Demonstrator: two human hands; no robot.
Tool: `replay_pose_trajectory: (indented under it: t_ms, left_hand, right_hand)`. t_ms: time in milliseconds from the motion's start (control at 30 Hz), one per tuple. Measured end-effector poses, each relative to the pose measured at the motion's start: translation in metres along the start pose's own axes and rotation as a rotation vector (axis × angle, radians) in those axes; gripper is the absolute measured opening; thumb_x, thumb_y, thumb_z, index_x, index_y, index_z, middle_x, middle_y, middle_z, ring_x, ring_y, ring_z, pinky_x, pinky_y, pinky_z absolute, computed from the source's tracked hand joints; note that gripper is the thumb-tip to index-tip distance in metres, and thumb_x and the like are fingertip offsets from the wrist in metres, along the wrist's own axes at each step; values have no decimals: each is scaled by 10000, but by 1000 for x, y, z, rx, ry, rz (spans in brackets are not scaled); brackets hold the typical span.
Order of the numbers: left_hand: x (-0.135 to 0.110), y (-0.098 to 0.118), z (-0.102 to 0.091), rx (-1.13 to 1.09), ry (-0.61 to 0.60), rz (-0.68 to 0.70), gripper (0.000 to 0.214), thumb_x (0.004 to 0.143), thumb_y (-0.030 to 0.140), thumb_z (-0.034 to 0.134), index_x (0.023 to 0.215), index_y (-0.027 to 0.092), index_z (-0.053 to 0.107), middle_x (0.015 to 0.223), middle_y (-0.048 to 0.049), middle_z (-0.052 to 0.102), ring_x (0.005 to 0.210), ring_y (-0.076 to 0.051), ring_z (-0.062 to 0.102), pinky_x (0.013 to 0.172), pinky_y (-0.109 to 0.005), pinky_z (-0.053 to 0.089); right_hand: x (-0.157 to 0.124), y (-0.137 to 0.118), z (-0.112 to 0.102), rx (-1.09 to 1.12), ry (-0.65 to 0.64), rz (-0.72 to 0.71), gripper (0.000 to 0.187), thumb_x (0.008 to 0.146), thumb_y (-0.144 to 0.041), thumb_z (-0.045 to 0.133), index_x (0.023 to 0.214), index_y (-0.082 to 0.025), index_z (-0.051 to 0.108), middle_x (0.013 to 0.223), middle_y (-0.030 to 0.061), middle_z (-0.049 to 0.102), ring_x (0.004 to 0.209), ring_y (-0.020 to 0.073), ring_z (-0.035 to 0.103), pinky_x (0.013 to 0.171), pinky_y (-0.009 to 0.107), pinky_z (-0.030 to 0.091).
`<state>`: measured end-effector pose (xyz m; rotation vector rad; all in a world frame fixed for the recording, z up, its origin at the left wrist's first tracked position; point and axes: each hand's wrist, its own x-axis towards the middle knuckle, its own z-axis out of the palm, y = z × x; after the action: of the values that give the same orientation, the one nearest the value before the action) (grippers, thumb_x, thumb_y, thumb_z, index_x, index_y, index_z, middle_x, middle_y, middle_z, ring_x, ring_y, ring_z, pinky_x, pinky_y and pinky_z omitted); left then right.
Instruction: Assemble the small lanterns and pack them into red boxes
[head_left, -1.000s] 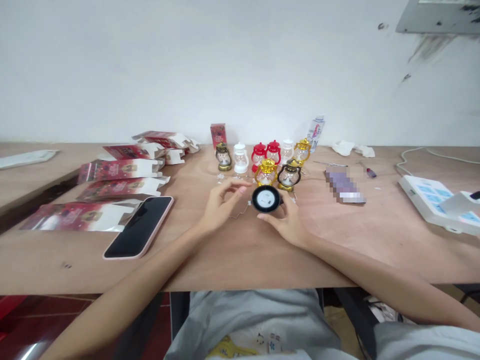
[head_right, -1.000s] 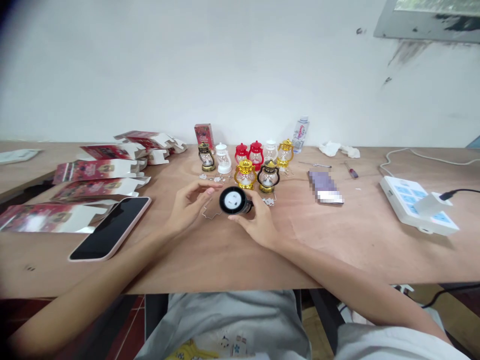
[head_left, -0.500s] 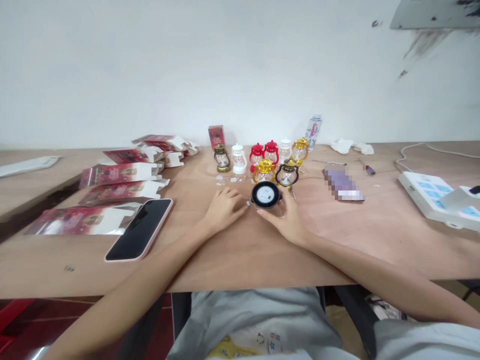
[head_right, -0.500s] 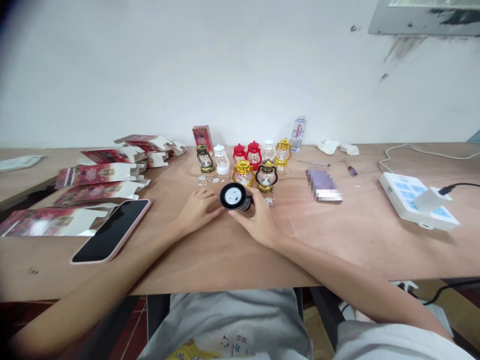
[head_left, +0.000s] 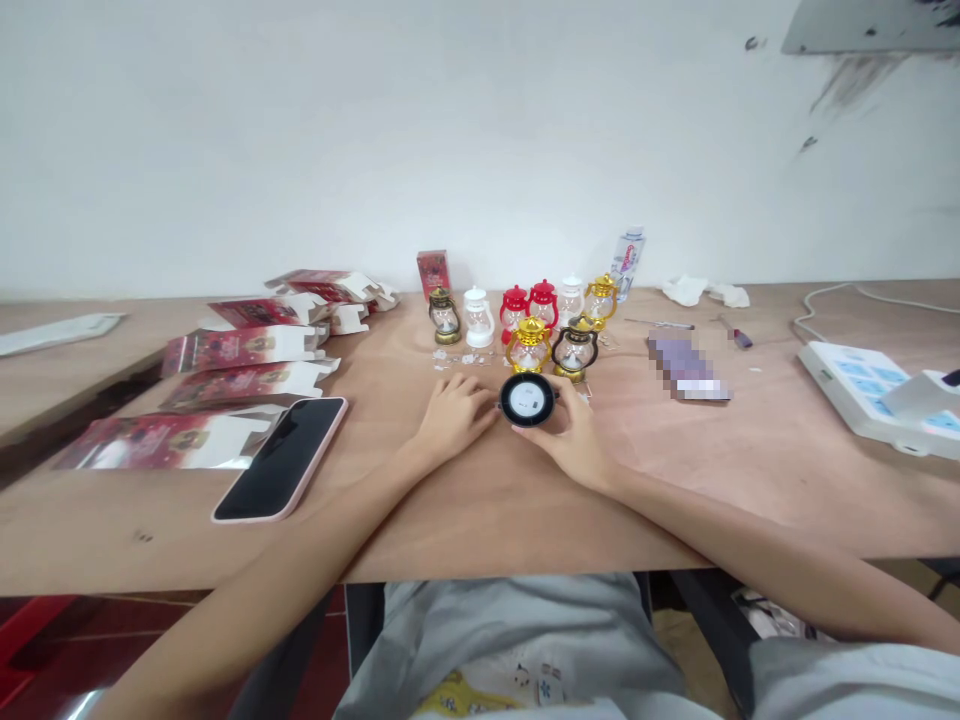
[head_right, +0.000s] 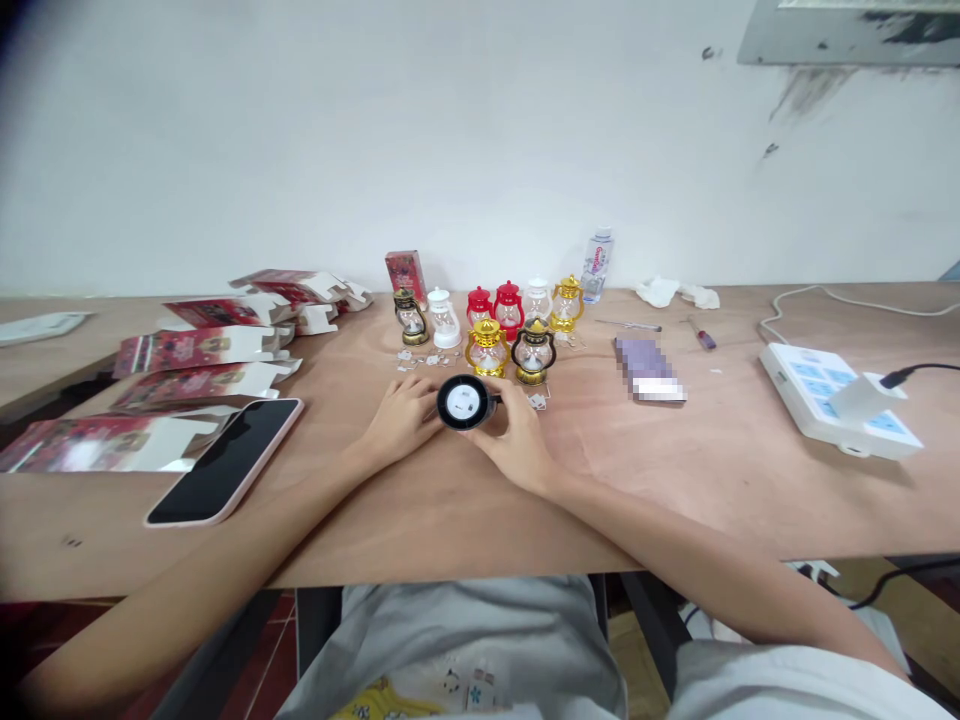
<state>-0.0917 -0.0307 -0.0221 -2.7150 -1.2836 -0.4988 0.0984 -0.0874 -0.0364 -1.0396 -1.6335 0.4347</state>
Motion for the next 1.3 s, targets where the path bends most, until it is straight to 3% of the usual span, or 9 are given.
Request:
replay_pose_trajectory:
  t_ms: [433, 633, 800, 933, 1033, 1133, 1200, 1300]
  left_hand:
    - [4, 3, 2, -123, -89, -105, 184, 869, 290, 525, 967, 185, 639, 946, -77, 610, 971, -251, 521, 818, -375, 387]
    - [2, 5, 0, -19, -111, -39, 246, 916, 275, 431, 1011, 150, 620, 1052, -115, 613, 1014, -270, 497, 835, -396, 355]
    - [2, 6, -1, -13, -71, -30, 227, 919, 253, 395, 929, 142, 593, 984, -116, 619, 952, -259, 515, 809, -388, 350]
    - [0, 9, -4, -308, 80, -156, 217, 912, 251, 357, 774, 172, 506, 776, -51, 578, 757, -194, 520, 734, -336, 369]
    - [-2, 18, -7, -785, 162, -284, 281, 921, 346, 326, 724, 190, 451, 713, -11, 546, 695, -158, 527, 706, -300, 407]
    - [-3, 28, -8, -1211, 158, -427, 276, 883, 434, 400, 744, 196, 425, 753, 3, 565, 687, -137, 559, 679, -270, 449]
    - [-3, 34, -6, -1315, 167, -490, 272, 865, 446, 445, 755, 198, 418, 750, 18, 558, 674, -124, 557, 653, -246, 454]
    - [-4, 39, 1, -1241, 241, -493, 256, 873, 391, 458, 713, 193, 429, 686, 36, 500, 662, -107, 510, 633, -211, 441]
  right_hand:
    - [0, 1, 0, 11, -27, -3, 497, 707, -292, 741, 1143, -231, 510, 1141, 65, 628, 1068, 233, 574, 942, 419, 450]
    - [0, -1, -1, -8, -36, -15, 491, 714, -317, 737, 1140, -235, 507, 1138, 68, 630, 1061, 238, 580, 938, 429, 459]
    - [-2, 0, 0, -9, -18, 7, 517, 705, -356, 740, 1139, -223, 493, 1125, 82, 624, 1064, 251, 589, 934, 440, 484]
    - [-3, 4, 2, 74, 52, -39, 638, 726, -336, 727, 1264, -235, 400, 1251, 99, 549, 1209, 253, 519, 1028, 450, 444]
    - [-4, 4, 3, 186, 87, -62, 766, 750, -314, 709, 1373, -264, 265, 1379, 111, 433, 1292, 241, 453, 1063, 441, 431]
    - [-5, 4, 6, 306, 38, -42, 746, 781, -308, 678, 1380, -284, 233, 1365, 114, 441, 1201, 215, 547, 987, 400, 514]
    - [-8, 3, 10, 330, 15, -29, 663, 782, -318, 681, 1326, -277, 304, 1290, 106, 509, 1128, 206, 599, 969, 395, 530]
    - [-12, 1, 14, 269, 90, -43, 594, 733, -338, 733, 1219, -258, 400, 1189, 95, 567, 1102, 217, 608, 977, 409, 518]
